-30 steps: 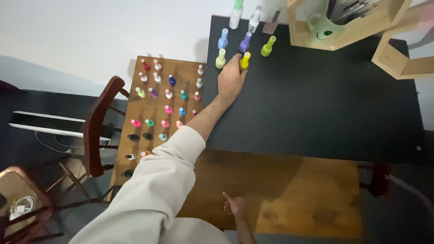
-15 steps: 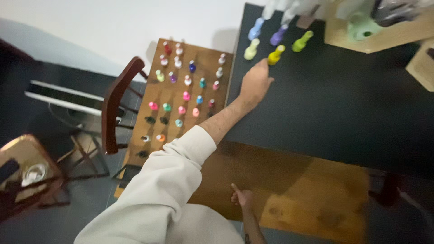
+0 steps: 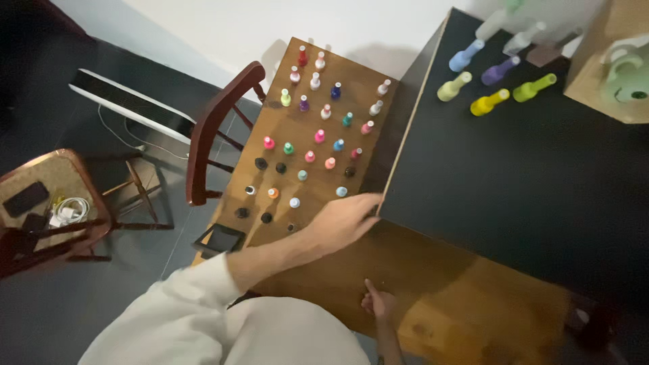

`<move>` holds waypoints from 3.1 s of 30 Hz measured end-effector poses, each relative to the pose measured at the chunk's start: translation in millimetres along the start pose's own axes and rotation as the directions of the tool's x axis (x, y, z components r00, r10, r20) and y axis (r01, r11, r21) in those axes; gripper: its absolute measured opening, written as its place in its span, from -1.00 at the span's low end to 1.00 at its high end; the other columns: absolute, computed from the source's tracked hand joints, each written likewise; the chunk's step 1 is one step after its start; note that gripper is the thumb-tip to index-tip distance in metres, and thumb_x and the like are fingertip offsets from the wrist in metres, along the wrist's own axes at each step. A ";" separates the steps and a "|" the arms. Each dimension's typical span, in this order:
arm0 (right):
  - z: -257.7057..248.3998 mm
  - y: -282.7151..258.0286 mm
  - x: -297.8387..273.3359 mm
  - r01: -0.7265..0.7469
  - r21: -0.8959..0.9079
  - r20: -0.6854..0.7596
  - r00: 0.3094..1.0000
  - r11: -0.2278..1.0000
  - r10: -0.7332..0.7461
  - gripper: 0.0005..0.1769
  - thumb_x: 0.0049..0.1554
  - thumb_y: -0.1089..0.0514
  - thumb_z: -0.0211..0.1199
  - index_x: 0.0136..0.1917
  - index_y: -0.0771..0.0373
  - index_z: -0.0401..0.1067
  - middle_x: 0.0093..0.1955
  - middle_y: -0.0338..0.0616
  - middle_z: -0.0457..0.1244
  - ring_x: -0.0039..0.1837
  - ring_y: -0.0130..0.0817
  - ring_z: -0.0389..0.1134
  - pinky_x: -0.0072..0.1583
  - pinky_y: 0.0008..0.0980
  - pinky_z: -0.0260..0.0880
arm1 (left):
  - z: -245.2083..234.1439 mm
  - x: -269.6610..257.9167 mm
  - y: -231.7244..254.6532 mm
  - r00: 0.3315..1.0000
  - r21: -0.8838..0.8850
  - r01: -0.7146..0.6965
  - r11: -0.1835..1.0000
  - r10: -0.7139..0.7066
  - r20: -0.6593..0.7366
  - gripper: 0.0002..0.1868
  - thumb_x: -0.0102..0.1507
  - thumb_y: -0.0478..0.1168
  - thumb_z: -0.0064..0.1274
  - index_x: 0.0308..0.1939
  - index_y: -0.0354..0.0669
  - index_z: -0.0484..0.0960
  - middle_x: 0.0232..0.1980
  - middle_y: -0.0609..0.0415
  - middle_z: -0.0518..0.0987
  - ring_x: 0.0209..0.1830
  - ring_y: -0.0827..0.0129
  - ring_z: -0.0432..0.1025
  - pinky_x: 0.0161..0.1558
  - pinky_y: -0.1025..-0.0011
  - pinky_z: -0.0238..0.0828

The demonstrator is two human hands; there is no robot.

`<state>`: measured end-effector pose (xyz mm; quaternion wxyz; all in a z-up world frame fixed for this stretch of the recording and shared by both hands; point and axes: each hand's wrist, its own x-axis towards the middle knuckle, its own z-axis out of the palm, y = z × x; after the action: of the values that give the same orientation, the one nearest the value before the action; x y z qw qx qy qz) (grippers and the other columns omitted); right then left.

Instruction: The person organizes numerous small colorful bottles on a wooden desk by picking them up one by one and placing them onto an adjacent black surface.

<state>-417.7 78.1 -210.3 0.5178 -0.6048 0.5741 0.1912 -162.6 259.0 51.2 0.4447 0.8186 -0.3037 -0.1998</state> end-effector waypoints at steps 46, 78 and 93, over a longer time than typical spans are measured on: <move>1.1 -5.5 8.1 -0.017 -0.337 -0.022 1.000 0.941 0.010 -0.33 0.07 -0.36 0.29 -0.27 0.37 0.61 -0.37 -0.02 0.45 -0.32 -0.31 0.45 -0.19 -0.42 0.42 | 76.7 197.2 -348.7 0.979 0.531 0.067 0.845 0.046 -0.198 -0.91 0.25 -0.27 -0.01 -0.16 -0.09 0.52 -0.22 -0.11 0.49 -0.41 -0.09 0.55 -0.53 -0.04 0.41; 6.4 0.8 15.9 -0.111 -0.092 -0.081 0.991 0.989 0.104 -0.42 0.00 -0.19 0.52 -0.42 0.37 0.44 -0.46 0.02 0.32 -0.35 -0.21 0.36 -0.16 -0.30 0.35 | -59.3 118.3 -202.5 0.969 -0.109 0.204 0.973 -0.216 -0.116 -0.63 0.24 -0.31 -0.42 0.13 -0.05 0.20 -0.42 -0.03 0.36 -0.43 0.11 0.17 -0.27 0.14 0.24; 1.5 24.7 25.2 0.092 -0.203 -0.052 0.993 0.975 -0.104 -0.42 0.04 -0.28 0.38 -0.40 0.30 0.50 -0.47 -0.05 0.37 -0.40 -0.27 0.40 -0.29 -0.33 0.38 | -22.3 -27.2 -250.8 0.912 -0.064 0.261 0.963 -0.268 -0.309 -0.59 0.34 0.05 0.15 -0.51 -0.08 0.66 -0.64 0.33 0.41 -0.59 0.65 0.13 -0.51 0.44 0.06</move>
<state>-432.5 71.7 -241.8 0.4451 -0.6871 0.5371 0.2033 -89.1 396.2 -148.6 0.4648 0.8688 -0.1130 -0.1280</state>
